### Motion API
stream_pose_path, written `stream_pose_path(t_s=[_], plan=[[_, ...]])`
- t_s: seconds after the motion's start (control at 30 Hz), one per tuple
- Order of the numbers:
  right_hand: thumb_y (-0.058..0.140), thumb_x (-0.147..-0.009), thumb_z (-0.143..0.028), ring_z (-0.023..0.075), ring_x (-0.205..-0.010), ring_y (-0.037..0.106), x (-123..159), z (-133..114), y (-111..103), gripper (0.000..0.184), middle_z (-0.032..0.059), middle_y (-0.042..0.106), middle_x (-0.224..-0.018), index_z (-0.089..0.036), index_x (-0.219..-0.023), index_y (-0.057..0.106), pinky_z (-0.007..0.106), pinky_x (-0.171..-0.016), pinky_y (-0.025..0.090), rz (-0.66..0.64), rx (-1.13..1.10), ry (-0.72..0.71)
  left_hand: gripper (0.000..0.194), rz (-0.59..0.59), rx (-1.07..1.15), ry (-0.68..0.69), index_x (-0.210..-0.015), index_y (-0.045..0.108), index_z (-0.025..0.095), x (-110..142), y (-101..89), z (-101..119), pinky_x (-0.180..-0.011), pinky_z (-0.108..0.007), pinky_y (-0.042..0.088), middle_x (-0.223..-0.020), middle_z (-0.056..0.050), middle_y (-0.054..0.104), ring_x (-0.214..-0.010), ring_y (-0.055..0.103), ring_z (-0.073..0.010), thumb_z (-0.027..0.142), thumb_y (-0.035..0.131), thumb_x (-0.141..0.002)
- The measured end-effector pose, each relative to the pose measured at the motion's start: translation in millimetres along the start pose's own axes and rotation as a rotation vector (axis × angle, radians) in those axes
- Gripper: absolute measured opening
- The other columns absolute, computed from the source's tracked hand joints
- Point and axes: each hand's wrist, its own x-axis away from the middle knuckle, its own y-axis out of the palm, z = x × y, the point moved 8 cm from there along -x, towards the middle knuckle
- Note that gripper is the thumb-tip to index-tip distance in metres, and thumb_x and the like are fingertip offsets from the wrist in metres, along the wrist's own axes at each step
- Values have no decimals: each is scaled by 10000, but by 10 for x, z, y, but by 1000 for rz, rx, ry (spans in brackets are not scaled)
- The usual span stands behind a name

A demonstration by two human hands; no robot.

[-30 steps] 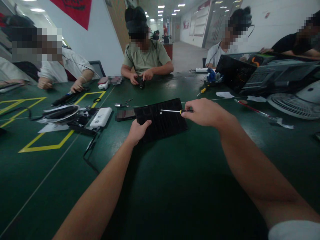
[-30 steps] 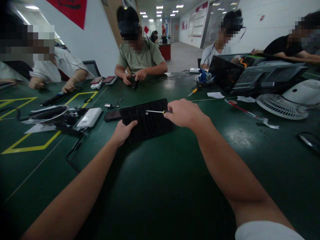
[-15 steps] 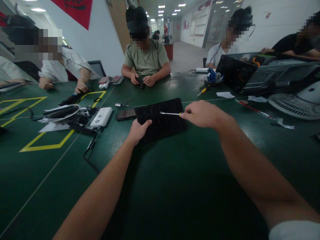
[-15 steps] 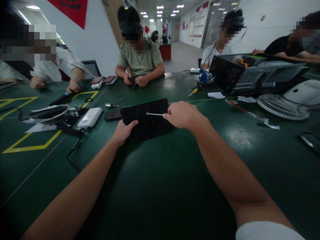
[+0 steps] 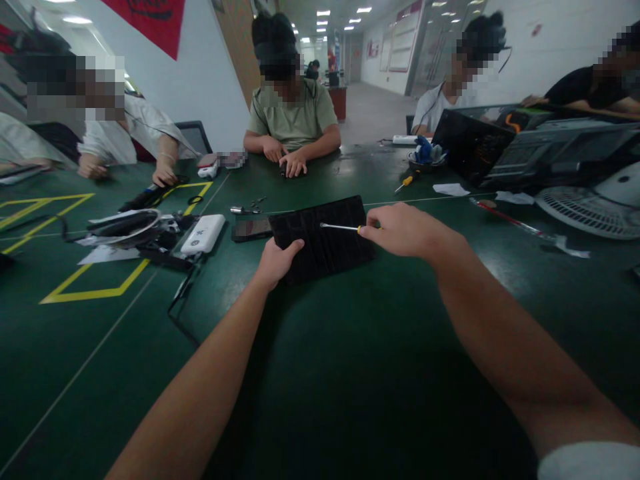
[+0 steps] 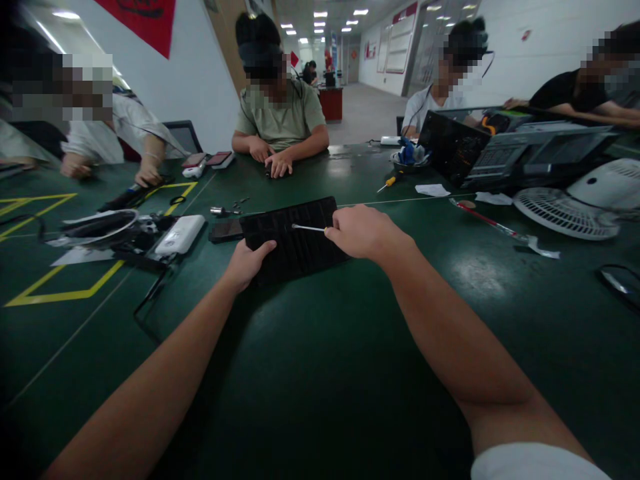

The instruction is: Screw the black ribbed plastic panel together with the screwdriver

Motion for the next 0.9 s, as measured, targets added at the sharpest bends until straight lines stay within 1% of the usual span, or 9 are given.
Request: stream_pose_path(t_s=[0.1,0.17,0.3,0.47,0.67,0.9], plan=[[672,-1019,-434,314,-1023,727,-3,6,-4,301,138,806,-1130,-218,-1209,757,399,-810,492,18,12,-17,408,0,7,-5,-1080,810,178,3,-1,-3,-1145,-582,595,-1181,-139,861,-1208,791,-400,404,901,-752],[703,-983,-390,309,-1034,723,-3,8,-6,288,134,803,-1166,-222,-1216,736,390,-800,483,27,18,-28,403,7,4,-12,-1084,811,183,1,-9,-15,-1144,-580,596,-1179,-136,861,-1201,794,-395,398,905,-756],[673,-1004,-371,311,-1042,721,9,10,-11,253,134,802,-1169,-223,-1201,728,392,-789,465,25,21,-25,405,9,-8,-8,-1092,812,184,-8,-15,-30,-1146,-584,591,-1184,-142,857,-1199,793,-399,402,903,-762],[662,-1017,-373,314,-1025,720,14,9,-23,247,132,806,-1135,-225,-1199,738,397,-783,453,32,30,-25,403,8,2,-11,-1083,817,192,-8,-12,-33,-1140,-557,596,-1183,-129,857,-1209,787,-390,402,911,-752],[659,-1020,-397,309,-978,712,15,39,-26,271,120,797,-1074,-234,-1218,746,399,-768,444,41,34,5,422,13,-9,-8,-1076,814,187,-14,-23,-44,-1134,-567,596,-1165,-131,859,-1193,791,-394,421,911,-738],[651,-1018,-385,317,-1010,720,10,12,-15,258,129,799,-1101,-231,-1206,738,405,-778,453,29,39,-13,430,16,-14,-10,-1085,814,185,-29,-28,-61,-1144,-586,594,-1186,-143,858,-1192,796,-396,425,907,-741]])
